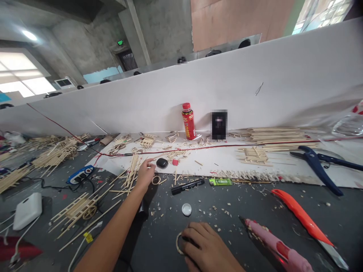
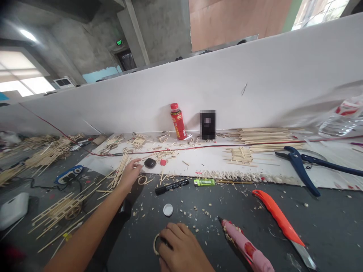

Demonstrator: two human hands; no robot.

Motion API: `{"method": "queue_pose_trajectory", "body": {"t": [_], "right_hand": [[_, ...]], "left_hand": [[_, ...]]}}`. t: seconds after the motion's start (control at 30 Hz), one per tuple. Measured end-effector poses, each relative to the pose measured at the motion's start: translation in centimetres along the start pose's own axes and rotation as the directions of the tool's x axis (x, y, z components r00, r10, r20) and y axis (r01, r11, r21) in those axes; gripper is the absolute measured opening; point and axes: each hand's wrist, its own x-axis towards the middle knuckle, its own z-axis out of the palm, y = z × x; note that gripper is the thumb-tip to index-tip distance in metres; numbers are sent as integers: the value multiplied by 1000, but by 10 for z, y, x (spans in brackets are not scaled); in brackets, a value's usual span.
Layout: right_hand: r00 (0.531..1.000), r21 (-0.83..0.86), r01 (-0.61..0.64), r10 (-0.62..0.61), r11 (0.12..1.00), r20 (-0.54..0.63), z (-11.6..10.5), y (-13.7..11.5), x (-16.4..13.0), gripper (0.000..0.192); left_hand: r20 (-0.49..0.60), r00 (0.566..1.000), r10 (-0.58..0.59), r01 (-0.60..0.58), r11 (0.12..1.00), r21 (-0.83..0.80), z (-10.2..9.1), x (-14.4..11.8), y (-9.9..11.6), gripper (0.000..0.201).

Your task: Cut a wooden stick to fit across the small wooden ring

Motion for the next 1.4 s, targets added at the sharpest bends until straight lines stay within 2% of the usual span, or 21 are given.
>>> {"method": "queue_pose_trajectory", "body": {"t": [0.27,0.47,0.63,0.8,0.9,1.0,1.1,1.17,1.23,1.3,1.4], "right_hand": [[998,6,66,-66,998,-23,0,0,0,17],[996,43,62,-59,997,-60,-2,-4,3,12],[998,113,-4,12,994,-63,-11,-8,2,8],[991,209,-134,129,969,38,-16,-7,-3,12],[989,200,-147,139,969,57,-16,-8,-4,15],[982,200,-181,168,963,81,-18,-12,-4,17],[974,198,-220,203,955,104,-21,-15,-3,18],[969,191,-237,218,952,116,-22,-15,-2,20],[966,181,-249,229,951,123,-21,-15,-2,21],[964,174,-253,233,952,125,-21,-14,-2,22],[965,172,-250,231,953,123,-20,-14,-1,22]], "left_hand": [[24,999,-40,44,986,-158,0,2,-2,38],[49,996,-72,82,962,-259,1,6,-5,38],[46,992,-114,123,913,-389,5,11,-10,39],[20,983,-183,159,789,-594,7,19,-15,39],[-23,968,-249,148,645,-749,-4,25,-18,39],[-71,950,-304,87,474,-876,-22,23,-23,40],[-111,938,-328,2,325,-946,-38,13,-26,39],[-129,936,-326,-43,258,-965,-45,5,-26,40],[-137,941,-308,-68,226,-972,-50,-2,-24,40],[-133,953,-273,-69,231,-970,-58,-9,-21,40],[-95,975,-200,-26,322,-946,-75,-20,-18,39]]}}
